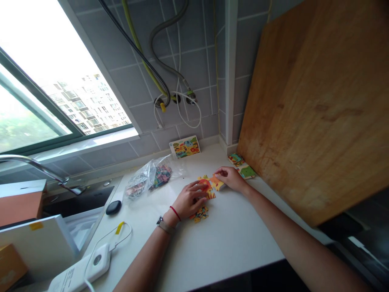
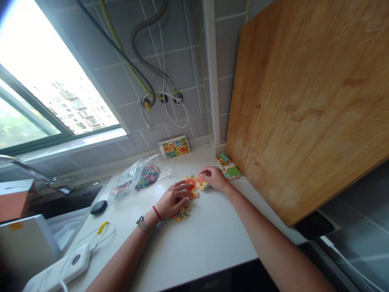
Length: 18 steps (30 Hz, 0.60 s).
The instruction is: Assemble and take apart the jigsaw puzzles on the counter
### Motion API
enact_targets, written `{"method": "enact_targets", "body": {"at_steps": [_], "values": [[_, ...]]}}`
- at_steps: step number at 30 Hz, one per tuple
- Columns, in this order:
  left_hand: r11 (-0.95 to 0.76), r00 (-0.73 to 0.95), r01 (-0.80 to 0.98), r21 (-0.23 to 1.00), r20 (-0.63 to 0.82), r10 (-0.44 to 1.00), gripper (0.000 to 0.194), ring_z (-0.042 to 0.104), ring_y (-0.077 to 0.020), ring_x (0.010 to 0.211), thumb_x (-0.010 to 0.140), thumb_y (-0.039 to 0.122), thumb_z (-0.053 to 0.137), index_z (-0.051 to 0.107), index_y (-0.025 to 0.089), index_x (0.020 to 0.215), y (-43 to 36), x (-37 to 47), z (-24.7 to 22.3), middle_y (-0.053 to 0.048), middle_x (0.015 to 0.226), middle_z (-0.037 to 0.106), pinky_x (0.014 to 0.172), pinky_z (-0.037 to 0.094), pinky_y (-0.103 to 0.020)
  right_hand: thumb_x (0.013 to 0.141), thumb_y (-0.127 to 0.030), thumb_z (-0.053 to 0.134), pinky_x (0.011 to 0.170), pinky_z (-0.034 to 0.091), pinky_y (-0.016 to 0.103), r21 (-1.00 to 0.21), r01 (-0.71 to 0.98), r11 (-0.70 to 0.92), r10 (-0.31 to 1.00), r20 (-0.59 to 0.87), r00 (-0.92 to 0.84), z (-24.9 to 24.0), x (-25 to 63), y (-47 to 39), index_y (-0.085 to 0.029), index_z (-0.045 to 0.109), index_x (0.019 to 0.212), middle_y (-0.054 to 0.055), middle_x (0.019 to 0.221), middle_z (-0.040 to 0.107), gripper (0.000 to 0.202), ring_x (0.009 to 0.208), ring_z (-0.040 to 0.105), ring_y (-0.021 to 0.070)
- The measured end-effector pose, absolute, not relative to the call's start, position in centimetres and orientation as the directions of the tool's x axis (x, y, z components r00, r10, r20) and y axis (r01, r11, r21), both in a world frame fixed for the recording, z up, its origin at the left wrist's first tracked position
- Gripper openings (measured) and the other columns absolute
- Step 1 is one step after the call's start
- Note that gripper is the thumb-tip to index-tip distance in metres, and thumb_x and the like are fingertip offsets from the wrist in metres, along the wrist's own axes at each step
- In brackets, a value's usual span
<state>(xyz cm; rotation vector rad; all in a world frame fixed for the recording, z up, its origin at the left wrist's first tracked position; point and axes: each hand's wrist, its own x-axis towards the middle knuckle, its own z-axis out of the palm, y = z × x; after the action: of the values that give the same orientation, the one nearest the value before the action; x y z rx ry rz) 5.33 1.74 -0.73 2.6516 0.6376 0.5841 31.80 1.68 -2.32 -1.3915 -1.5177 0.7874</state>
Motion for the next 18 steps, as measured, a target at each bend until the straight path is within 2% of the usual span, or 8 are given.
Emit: {"method": "enact_targets", "body": {"at_steps": [5, 8, 14, 18], "values": [[-0.840, 0.835, 0.326, 0.433, 0.285, 0.470, 0.034, 0.053, -0.0292, 0.137, 0.101, 0.038, 0.051, 0.075, 0.025, 0.121, 1.8, 5.4, -0.8, -0.010, 0.140, 0.064, 0.113, 0.046, -0.049, 0.074, -0.030, 0.074, 0.060, 0.044, 0.025, -0.832, 0.542, 0.116, 0.988, 0.155, 0.027, -2.9, 32.1, 1.7, -0.015, 0.076, 0.079, 0.003, 0.069, 0.070, 0.016, 0.066, 0.061, 0.0158], [-0.838, 0.834, 0.331, 0.434, 0.280, 0.475, 0.034, 0.052, -0.0299, 0.138, 0.101, 0.038, 0.051, 0.075, 0.024, 0.121, 1.7, 5.4, -0.6, -0.010, 0.140, 0.064, 0.113, 0.046, -0.050, 0.073, -0.032, 0.076, 0.061, 0.045, 0.025, -0.831, 0.543, 0.122, 0.987, 0.158, 0.019, -3.0, 32.1, 1.7, -0.016, 0.074, 0.075, 0.004, 0.071, 0.072, 0.016, 0.068, 0.062, 0.0162], [-0.837, 0.829, 0.330, 0.436, 0.289, 0.478, 0.033, 0.057, -0.0277, 0.133, 0.101, 0.037, 0.051, 0.075, 0.024, 0.119, 1.4, 5.5, -0.3, -0.010, 0.138, 0.066, 0.113, 0.046, -0.047, 0.073, -0.038, 0.075, 0.060, 0.046, 0.026, -0.893, 0.443, 0.079, 0.996, 0.093, 0.011, -2.7, 31.7, 1.5, -0.016, 0.072, 0.075, 0.005, 0.070, 0.073, 0.023, 0.065, 0.064, 0.0171], [-0.838, 0.825, 0.332, 0.434, 0.297, 0.481, 0.033, 0.055, -0.0281, 0.135, 0.101, 0.038, 0.051, 0.075, 0.025, 0.120, 1.5, 5.5, -0.5, -0.009, 0.139, 0.065, 0.113, 0.046, -0.048, 0.074, -0.037, 0.075, 0.063, 0.046, 0.027, -0.830, 0.548, 0.106, 0.990, 0.140, 0.021, -2.1, 31.1, 0.9, -0.017, 0.073, 0.074, 0.005, 0.071, 0.074, 0.020, 0.068, 0.064, 0.0178]]}}
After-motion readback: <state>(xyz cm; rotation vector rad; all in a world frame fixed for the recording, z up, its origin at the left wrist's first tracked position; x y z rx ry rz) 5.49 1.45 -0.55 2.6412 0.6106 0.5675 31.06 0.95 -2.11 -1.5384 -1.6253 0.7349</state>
